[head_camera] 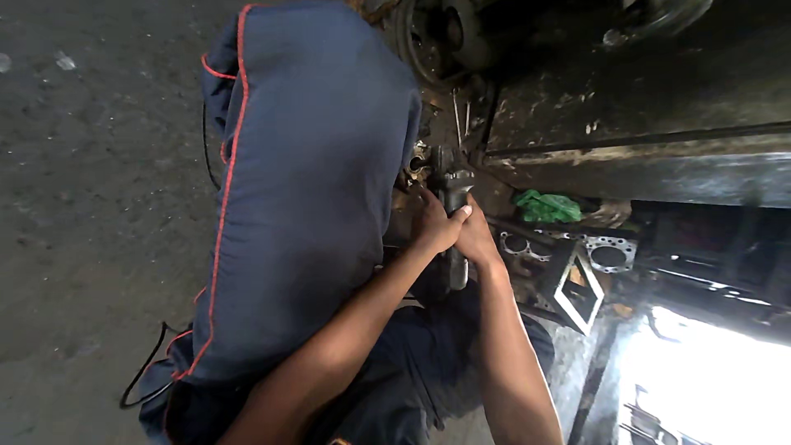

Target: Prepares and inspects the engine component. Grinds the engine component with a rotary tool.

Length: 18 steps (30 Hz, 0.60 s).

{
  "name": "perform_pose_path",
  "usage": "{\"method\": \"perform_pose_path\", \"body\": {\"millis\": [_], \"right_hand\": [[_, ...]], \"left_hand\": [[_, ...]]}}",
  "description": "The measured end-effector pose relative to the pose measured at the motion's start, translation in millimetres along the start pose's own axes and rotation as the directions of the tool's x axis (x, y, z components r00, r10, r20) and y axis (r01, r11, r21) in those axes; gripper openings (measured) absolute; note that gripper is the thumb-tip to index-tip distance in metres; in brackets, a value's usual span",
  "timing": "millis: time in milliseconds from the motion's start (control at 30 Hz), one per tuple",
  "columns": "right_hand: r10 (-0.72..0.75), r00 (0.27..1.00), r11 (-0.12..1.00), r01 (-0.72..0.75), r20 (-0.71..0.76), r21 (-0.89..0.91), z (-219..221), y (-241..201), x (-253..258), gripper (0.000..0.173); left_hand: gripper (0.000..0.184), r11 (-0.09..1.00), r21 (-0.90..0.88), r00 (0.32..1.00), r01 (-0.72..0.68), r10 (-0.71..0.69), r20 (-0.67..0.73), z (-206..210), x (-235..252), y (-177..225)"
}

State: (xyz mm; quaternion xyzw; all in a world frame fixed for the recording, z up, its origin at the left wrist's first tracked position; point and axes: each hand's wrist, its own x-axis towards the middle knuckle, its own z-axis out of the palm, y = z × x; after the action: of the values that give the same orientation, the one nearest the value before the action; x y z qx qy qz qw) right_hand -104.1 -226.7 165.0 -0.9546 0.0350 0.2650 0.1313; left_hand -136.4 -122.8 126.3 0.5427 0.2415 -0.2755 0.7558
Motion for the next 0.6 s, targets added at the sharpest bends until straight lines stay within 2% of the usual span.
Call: {"method": "perform_pose_path", "body": {"millis": [333, 600], "right_hand": [[-0.038, 0.999, 0.999, 0.038, 0.004, 0.021, -12.6, 4.6, -11.9, 0.057], [-0.001, 1.000, 0.999, 0.003, -0.025, 0.052, -14.1, 7.1, -17.8, 0.058]], "left_hand": [[0.095, 1.000, -0.024, 1.000, -0.019, 0.019, 0.013, 7.7, -10.9, 4.6], [0.089, 1.000, 0.021, 0.998, -0.013, 0.012, 0.054, 7.4, -16.4, 9.0]]}}
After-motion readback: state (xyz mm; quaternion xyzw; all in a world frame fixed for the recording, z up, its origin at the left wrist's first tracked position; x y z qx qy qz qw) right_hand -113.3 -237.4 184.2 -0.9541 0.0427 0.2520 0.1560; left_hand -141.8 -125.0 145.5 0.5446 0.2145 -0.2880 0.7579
